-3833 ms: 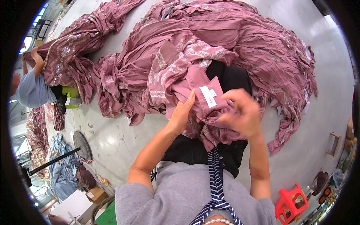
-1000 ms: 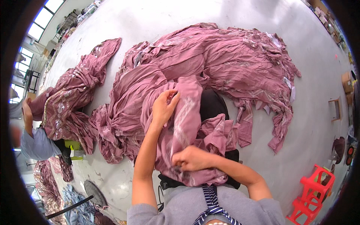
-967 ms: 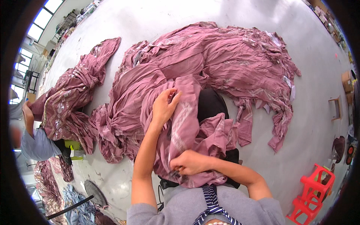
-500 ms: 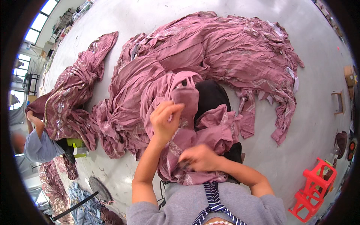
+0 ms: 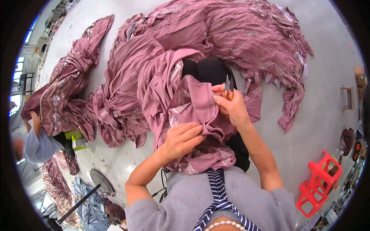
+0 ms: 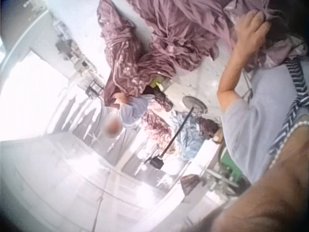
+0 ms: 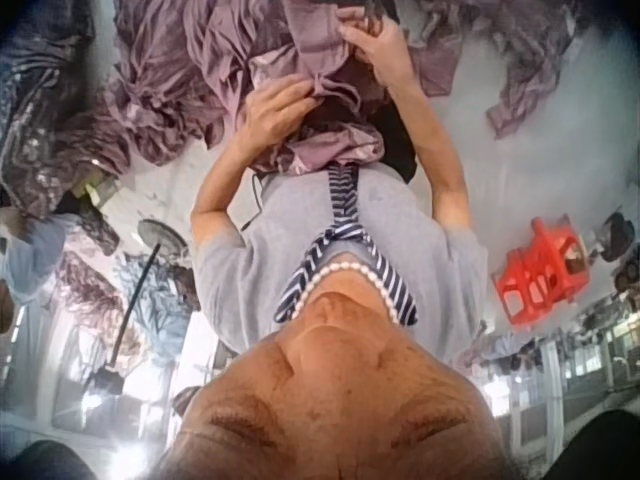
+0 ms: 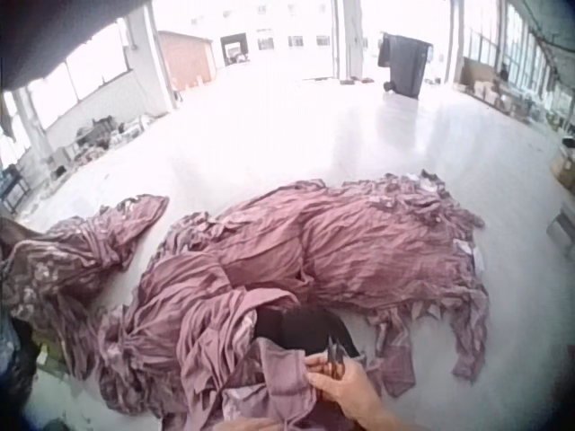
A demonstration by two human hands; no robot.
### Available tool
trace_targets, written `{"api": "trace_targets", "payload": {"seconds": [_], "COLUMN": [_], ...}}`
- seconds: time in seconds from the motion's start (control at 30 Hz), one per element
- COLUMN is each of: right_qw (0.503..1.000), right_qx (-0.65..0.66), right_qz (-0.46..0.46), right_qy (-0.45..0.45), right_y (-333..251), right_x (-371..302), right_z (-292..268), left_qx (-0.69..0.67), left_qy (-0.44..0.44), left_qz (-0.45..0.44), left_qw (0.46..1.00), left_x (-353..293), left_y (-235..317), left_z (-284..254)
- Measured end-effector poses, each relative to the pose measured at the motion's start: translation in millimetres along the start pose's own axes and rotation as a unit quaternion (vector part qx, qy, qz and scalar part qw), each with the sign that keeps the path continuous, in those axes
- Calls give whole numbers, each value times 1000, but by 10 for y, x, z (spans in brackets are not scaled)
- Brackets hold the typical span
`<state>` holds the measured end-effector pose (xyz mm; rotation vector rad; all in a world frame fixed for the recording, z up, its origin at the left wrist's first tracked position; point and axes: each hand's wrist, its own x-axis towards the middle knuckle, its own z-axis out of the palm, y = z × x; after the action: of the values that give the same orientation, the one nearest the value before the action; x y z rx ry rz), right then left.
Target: The person sits on the floor and repeatedly picks up pieces of pink fabric from a large pile. Using small scissors, they trim loose threads and cut off tags from the fabric pieces, then place them back onto the pile.
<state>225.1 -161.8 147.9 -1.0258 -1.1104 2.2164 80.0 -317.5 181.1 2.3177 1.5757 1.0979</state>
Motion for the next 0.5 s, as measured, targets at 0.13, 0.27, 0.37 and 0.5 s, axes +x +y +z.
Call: {"api": "trace_targets", "payload": {"seconds": [0.13, 0.27, 0.37, 0.5], "right_qw": [999, 994, 995, 982], "right_qx": [24, 15, -19, -137], "right_qz": [-43, -88, -90, -133], "right_qy": [20, 58, 44, 6], "right_y": [1, -105, -163, -192], "right_x": [53, 199, 271, 203], "right_z": [-8, 61, 85, 164], "left_qx": [-8, -105, -322, -452], "left_qy": [9, 103, 200, 253], "left_qz": [-17, -187, -384, -403], "left_qw": [1000, 971, 842, 755], "left_x": [-61, -77, -130, -130], "left_y": [28, -2, -93, -161], "left_z": [12, 26, 68, 106]}}
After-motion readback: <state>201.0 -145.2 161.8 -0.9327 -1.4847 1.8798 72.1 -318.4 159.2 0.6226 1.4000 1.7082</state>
